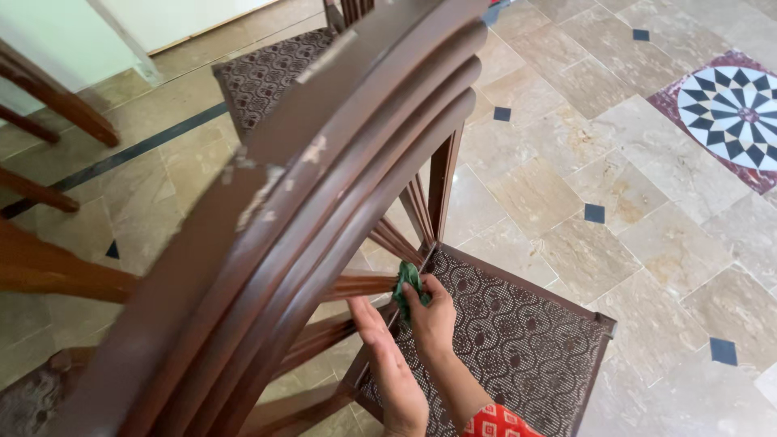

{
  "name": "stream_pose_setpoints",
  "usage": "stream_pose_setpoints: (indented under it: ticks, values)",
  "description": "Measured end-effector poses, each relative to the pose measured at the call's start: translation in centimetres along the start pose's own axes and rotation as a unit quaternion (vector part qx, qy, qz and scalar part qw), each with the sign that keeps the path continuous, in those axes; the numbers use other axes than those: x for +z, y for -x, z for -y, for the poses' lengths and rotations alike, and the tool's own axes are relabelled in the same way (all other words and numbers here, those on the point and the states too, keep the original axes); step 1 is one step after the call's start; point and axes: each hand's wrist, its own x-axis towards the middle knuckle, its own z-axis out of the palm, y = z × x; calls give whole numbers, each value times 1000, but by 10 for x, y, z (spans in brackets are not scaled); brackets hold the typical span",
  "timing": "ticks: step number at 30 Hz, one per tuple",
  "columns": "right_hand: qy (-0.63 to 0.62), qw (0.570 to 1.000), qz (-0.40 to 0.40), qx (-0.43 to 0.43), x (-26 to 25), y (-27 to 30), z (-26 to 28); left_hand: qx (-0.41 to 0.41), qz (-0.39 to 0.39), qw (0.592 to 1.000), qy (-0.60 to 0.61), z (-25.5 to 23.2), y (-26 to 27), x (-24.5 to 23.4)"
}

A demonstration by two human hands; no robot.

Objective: The person wipes down wooden chairs with a green cloth, spraying them with a liquid cleaner and rubbing the surfaces and back slats.

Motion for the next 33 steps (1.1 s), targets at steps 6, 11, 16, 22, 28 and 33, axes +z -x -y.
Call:
stream_pose_setpoints:
  ticks: [6,11,16,22,28,33]
  values:
    - [71,995,-70,22,36,-69,-110,-174,1,975,141,105,5,-35]
    - [62,994,-56,64,34,-85,-117,-279,-60,958,-15,130,16,-66]
    - [-61,991,-44,107,26,-35,-47,-243,-198,950,5,113,14,-85]
    - [-202,976,-2,75,18,-3,-25,-109,-109,988,11,84,2,-69]
    - [-55,982,-54,175,42,-62,-93,-63,-43,997,-2,100,-10,-76]
    - [-182,967,-72,163,55,-54,-110,-59,-29,998,-23,116,-15,-87]
